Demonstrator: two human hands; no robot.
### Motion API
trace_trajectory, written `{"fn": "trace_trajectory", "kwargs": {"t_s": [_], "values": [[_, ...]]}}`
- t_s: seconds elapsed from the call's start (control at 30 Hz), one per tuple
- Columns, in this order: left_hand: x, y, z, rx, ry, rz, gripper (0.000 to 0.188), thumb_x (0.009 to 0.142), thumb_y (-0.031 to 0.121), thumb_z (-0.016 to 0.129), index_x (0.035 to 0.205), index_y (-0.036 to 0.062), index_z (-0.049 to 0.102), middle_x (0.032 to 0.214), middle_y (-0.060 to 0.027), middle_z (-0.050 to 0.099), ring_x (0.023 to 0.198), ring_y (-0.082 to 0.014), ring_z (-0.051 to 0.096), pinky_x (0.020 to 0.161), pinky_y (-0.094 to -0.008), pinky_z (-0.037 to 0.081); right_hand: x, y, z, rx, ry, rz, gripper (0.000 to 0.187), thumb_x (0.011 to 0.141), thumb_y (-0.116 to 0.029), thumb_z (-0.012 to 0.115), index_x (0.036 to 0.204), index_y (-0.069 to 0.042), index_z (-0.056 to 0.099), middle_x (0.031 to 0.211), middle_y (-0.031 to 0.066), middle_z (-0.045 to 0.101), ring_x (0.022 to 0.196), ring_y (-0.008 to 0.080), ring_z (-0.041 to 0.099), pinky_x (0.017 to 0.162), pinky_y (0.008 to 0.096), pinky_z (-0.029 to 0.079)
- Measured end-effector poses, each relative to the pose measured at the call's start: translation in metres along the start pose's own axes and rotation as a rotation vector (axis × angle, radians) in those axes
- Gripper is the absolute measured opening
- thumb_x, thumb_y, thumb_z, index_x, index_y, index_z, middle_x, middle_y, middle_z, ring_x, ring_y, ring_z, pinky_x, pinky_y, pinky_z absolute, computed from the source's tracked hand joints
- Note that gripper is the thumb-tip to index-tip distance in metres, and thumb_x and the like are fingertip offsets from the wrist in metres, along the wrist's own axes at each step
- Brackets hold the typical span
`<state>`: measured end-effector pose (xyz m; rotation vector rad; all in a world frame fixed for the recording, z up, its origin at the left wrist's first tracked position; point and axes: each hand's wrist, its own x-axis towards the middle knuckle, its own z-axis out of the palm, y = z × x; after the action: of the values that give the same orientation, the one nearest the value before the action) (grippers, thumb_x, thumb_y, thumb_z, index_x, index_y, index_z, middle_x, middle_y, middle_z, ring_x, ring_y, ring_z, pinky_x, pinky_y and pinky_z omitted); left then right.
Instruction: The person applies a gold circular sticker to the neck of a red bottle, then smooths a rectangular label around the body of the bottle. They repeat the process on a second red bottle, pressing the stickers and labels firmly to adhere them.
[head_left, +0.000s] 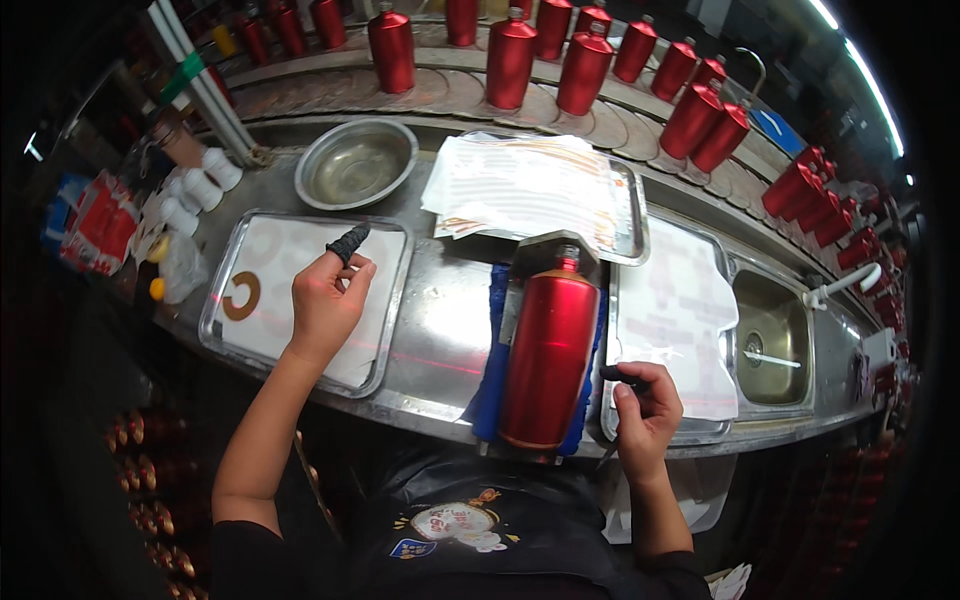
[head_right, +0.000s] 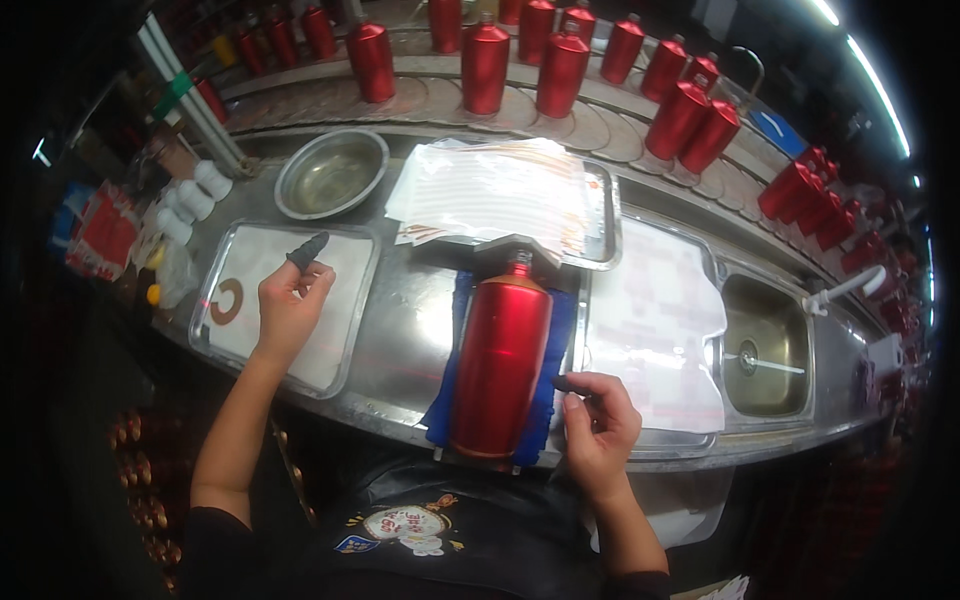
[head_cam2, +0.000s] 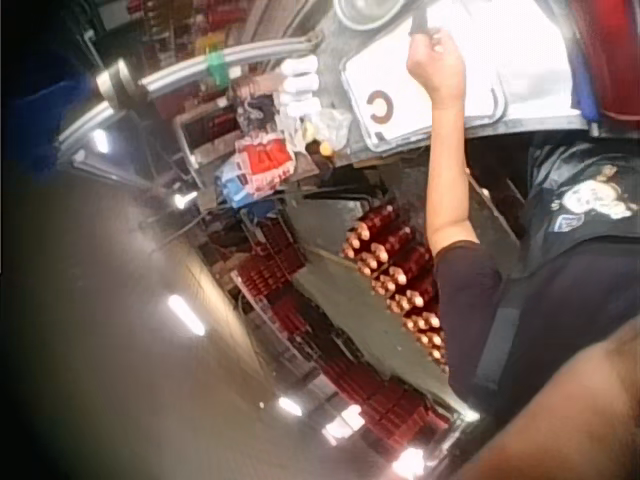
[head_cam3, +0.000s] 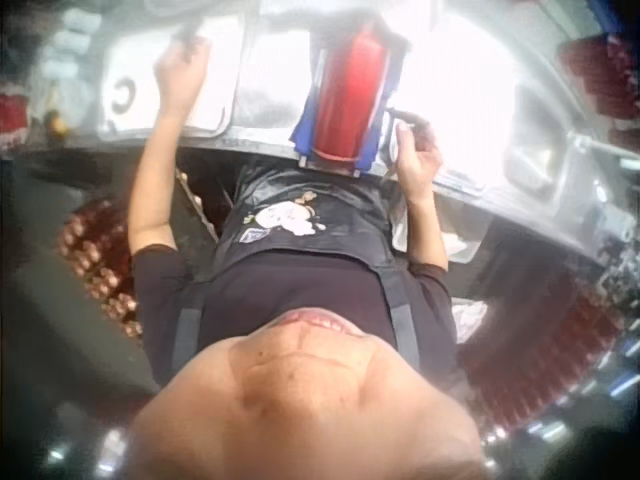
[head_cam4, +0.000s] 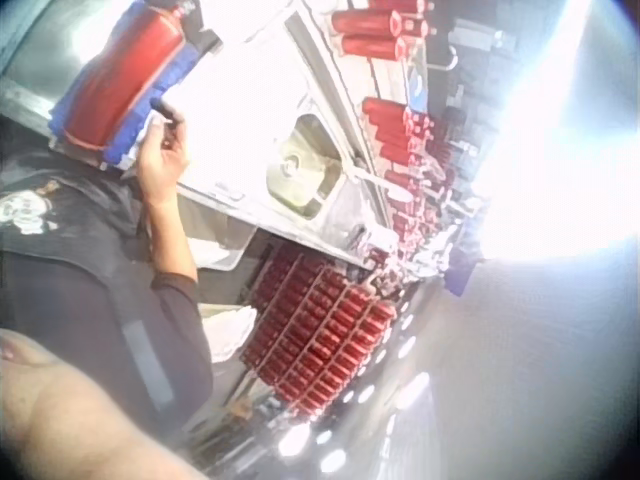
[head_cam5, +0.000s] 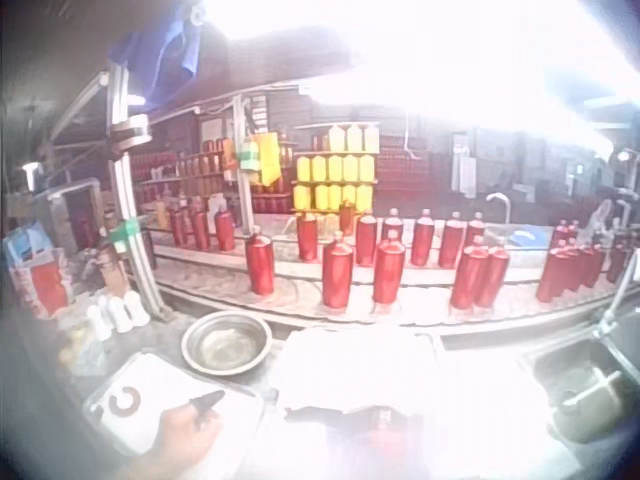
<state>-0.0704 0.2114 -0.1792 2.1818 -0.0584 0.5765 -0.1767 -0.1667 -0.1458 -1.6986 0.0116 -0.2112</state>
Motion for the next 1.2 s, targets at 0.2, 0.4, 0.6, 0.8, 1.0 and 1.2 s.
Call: {"fn": "trace_trajectory", "kwargs": {"t_s": [0.2,0.4,0.6,0.8,1.0,1.2], "values": [[0.078,0.002,0.058,0.211,-0.162,0.049,0.018,0.089,-0.001,0.062,0.107,-0.0018,0.064,0.106,-0.0143,0.073,0.096,-0.0311,0.070,0.081,-0.0389,0.053,0.028,0.006,-0.006,-0.109,0.045,-0.069,0.020,0.090,0.006,0.061,0.110,0.003,0.065,0.090,0.0021,0.067,0.061,0.0002,0.047,0.055,0.0168,0.037],[0.098,-0.017,0.084,-0.026,-0.238,-0.136,0.021,0.091,-0.004,0.054,0.111,-0.0058,0.061,0.115,-0.0176,0.072,0.102,-0.0317,0.071,0.091,-0.0391,0.054,0.059,0.004,-0.017,-0.133,0.069,-0.075,0.021,0.092,0.006,0.060,0.112,0.003,0.064,0.102,0.0070,0.070,0.071,0.0027,0.053,0.064,0.0170,0.043],[0.097,-0.006,0.086,0.063,-0.144,-0.006,0.017,0.087,0.004,0.065,0.102,-0.0028,0.065,0.103,-0.0189,0.073,0.093,-0.0393,0.068,0.085,-0.0456,0.052,0.089,0.005,-0.012,-0.154,0.060,-0.078,0.021,0.091,0.007,0.060,0.111,0.003,0.064,0.095,0.0022,0.068,0.067,-0.0012,0.045,0.060,0.0153,0.036],[0.110,0.013,0.098,0.196,-0.090,0.140,0.014,0.077,0.005,0.070,0.090,0.0019,0.066,0.084,-0.0134,0.071,0.082,-0.0350,0.067,0.078,-0.0442,0.051,0.108,0.001,-0.003,-0.238,0.050,-0.115,0.021,0.090,0.006,0.061,0.111,0.003,0.065,0.092,0.0006,0.067,0.064,-0.0015,0.044,0.058,0.0157,0.035],[0.118,0.062,0.129,-0.151,0.008,0.145,0.007,0.078,0.002,0.068,0.084,0.0022,0.067,0.077,-0.0120,0.070,0.073,-0.0311,0.069,0.069,-0.0417,0.053,0.174,-0.009,0.020,-0.026,-0.104,-0.008,0.022,0.095,-0.001,0.061,0.117,0.005,0.063,0.102,0.0084,0.070,0.092,0.0097,0.064,0.078,0.0203,0.049],[0.110,0.123,0.146,-0.429,-0.230,0.268,0.010,0.077,0.003,0.067,0.086,-0.0001,0.063,0.080,-0.0159,0.071,0.079,-0.0380,0.067,0.075,-0.0462,0.053,0.252,0.001,0.059,0.251,-0.352,0.547,0.031,0.090,-0.031,0.072,0.086,-0.004,0.058,0.077,0.0092,0.062,0.043,0.0092,0.047,0.037,0.0278,0.029]]}}
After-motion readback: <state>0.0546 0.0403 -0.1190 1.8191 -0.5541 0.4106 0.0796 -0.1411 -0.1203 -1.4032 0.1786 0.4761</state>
